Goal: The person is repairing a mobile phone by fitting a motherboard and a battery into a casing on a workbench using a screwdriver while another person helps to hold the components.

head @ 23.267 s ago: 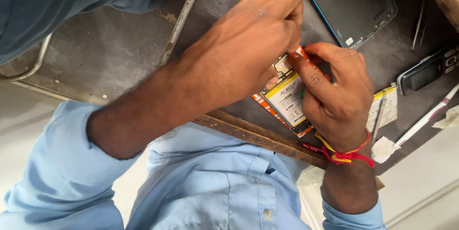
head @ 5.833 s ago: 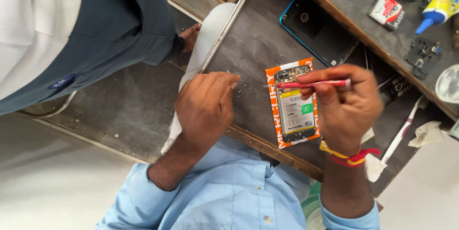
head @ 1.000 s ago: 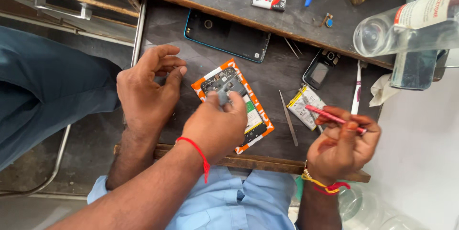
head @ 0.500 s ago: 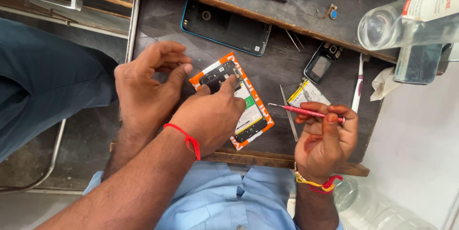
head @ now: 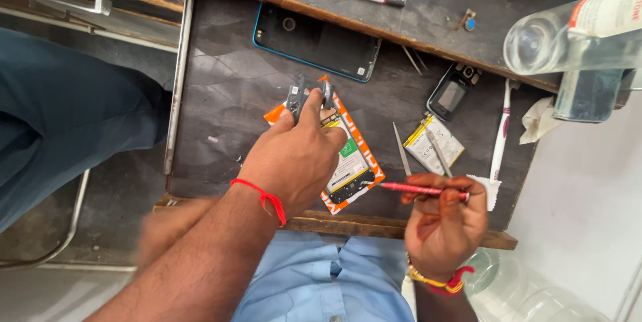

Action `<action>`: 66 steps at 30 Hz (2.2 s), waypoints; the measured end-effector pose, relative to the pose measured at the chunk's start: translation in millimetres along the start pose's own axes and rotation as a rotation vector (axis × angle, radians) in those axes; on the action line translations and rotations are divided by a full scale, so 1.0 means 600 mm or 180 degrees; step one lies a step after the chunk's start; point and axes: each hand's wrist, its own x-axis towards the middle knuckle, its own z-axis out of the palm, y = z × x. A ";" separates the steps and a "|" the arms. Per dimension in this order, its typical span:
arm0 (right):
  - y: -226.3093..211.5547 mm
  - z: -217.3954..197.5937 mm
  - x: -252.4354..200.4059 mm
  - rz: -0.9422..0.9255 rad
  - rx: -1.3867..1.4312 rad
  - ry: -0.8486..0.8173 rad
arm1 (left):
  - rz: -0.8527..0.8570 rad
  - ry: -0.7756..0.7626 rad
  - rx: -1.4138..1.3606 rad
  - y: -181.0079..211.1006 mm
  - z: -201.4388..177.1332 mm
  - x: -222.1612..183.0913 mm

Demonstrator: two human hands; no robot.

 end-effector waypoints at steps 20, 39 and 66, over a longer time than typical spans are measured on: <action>0.040 0.001 -0.069 0.0056 0.0150 -0.0652 | 0.0405 -0.0033 0.2124 0.010 0.011 -0.007; -0.006 0.004 0.016 0.0092 -0.0362 -0.0026 | 0.0258 0.0539 0.0775 0.006 -0.009 -0.004; -0.038 0.086 0.079 -0.0467 -0.5140 -0.1640 | 0.0296 0.0122 0.1374 0.046 0.023 0.015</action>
